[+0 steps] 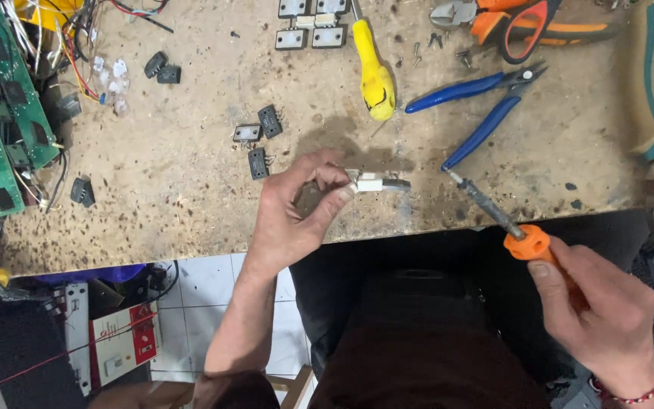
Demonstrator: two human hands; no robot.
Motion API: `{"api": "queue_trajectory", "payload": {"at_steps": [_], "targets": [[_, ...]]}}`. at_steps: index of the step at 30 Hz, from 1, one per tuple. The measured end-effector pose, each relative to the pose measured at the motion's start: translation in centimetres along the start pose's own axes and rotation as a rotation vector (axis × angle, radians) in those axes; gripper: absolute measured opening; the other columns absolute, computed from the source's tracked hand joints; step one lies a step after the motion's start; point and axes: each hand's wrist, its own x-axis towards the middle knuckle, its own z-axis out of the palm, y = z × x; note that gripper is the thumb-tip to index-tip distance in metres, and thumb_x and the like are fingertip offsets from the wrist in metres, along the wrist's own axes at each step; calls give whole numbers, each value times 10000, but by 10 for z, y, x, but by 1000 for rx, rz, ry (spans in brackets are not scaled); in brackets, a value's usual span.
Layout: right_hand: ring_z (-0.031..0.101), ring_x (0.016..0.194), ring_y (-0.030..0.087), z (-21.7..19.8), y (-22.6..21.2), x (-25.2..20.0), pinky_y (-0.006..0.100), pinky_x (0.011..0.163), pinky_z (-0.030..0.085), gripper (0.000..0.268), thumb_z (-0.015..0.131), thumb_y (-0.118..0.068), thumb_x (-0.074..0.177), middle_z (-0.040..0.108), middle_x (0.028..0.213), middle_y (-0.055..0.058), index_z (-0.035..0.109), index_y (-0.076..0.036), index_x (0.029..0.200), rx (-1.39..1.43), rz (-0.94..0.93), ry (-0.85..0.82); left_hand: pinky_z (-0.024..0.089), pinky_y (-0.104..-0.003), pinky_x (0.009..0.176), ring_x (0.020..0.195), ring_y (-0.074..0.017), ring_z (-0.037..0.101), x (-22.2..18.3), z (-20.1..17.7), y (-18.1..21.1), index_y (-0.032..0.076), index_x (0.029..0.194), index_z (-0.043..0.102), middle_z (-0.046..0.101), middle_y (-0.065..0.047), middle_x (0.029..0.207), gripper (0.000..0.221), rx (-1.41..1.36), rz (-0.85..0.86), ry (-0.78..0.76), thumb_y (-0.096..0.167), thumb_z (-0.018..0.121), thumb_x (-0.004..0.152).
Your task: Desoldering electronic components from a circuit board using a handheld soldering iron.
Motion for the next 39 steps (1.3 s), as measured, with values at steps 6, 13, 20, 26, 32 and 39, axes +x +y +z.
{"api": "queue_trajectory", "payload": {"at_steps": [6, 13, 20, 26, 32, 39], "targets": [[459, 527, 186, 2, -4, 2, 326, 513, 422, 316, 658, -99, 995, 555, 696, 102, 708, 133, 1203, 29, -41, -31, 587, -230, 701, 797, -139, 695, 3, -7, -18, 9, 1297, 602, 717, -51, 1008, 339, -16, 60, -53, 88, 726, 991], [524, 576, 222, -1, -2, 4, 341, 553, 447, 295, 699, -67, 1007, 634, 807, 155, 724, 154, 1201, -21, -118, 20, 524, -425, 1020, 1010, -230, 692, -5, -17, -31, -6, 1311, 599, 749, -84, 1071, 360, 161, 232, -114, 160, 697, 1008], [466, 526, 228, -15, -7, 22, 323, 478, 394, 297, 717, 35, 1036, 592, 725, 215, 730, 287, 1192, -60, -189, 77, 538, -483, 1081, 1004, -243, 725, -6, -16, -29, 22, 1364, 580, 741, -65, 1027, 373, 176, 267, -58, 249, 607, 1069], [623, 619, 179, 3, -11, 18, 315, 571, 563, 327, 802, -96, 942, 722, 919, 155, 736, 124, 1175, -147, -308, -10, 535, -451, 1033, 1026, -260, 694, -8, -18, -42, 3, 1371, 568, 749, -81, 1094, 322, 216, 322, -74, 87, 631, 1067], [513, 472, 137, 5, -22, 23, 283, 404, 465, 389, 790, -191, 958, 667, 790, 76, 753, 89, 1225, -240, -325, -71, 542, -457, 1055, 1070, -283, 716, -11, -17, -39, -16, 1342, 580, 757, -94, 1116, 356, 244, 294, -48, 211, 607, 1070], [520, 514, 142, 8, -26, 24, 298, 457, 468, 343, 768, -198, 1001, 634, 775, 17, 759, 49, 1239, -301, -367, -54, 543, -444, 1088, 1152, -263, 651, -14, -18, -43, 69, 1460, 509, 747, -48, 1187, 450, 232, 305, -68, 187, 683, 1062]]}}
